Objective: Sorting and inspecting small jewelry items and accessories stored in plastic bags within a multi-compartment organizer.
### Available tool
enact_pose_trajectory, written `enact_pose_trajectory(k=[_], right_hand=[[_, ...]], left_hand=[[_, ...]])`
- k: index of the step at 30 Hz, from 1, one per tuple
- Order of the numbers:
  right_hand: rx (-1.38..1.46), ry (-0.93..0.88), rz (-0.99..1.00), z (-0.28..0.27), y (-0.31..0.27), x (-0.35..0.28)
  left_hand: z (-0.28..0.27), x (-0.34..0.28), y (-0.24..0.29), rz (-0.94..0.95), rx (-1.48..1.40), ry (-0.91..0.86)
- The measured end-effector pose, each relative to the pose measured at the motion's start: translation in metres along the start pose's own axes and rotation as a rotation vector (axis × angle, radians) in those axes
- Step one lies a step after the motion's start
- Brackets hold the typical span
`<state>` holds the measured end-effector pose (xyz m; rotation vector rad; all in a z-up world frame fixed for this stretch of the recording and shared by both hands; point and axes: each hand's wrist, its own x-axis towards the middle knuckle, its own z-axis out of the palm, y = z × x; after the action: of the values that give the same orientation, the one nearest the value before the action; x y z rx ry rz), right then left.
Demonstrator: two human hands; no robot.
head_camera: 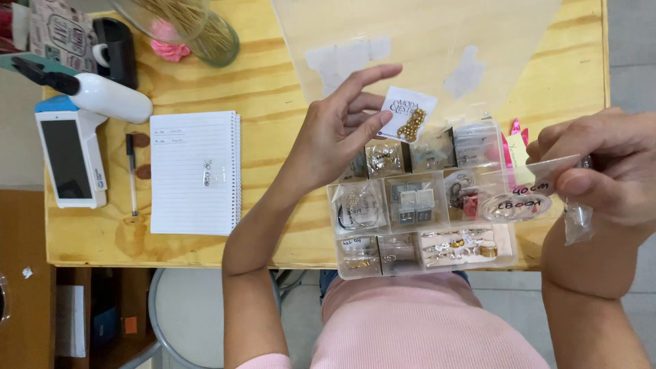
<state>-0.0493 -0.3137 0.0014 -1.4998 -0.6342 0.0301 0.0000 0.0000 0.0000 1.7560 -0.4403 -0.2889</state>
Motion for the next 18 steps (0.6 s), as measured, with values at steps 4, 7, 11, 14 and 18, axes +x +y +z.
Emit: enact_pose_trajectory(k=[4,7,11,14,18], right_hand=[[0.035,-0.030,0.036,-0.004,0.007,-0.002],[0.062,-0.039,0.066,-0.009,0.010,-0.003],[0.036,-0.097,0.131,-0.019,0.013,-0.004],[0.040,-0.088,0.188,-0.026,0.022,-0.012],[0.033,-0.117,0.211,-0.045,0.034,-0.029]], left_hand=[[-0.002,-0.008,0.010,-0.009,0.080,0.007],[-0.003,-0.012,0.016,0.036,0.008,0.025],[-0.005,-0.013,0.021,0.144,0.036,-0.017],[-0.004,-0.005,0.003,0.176,0.294,-0.048],[0.011,0.008,-0.031,0.193,0.736,-0.201]])
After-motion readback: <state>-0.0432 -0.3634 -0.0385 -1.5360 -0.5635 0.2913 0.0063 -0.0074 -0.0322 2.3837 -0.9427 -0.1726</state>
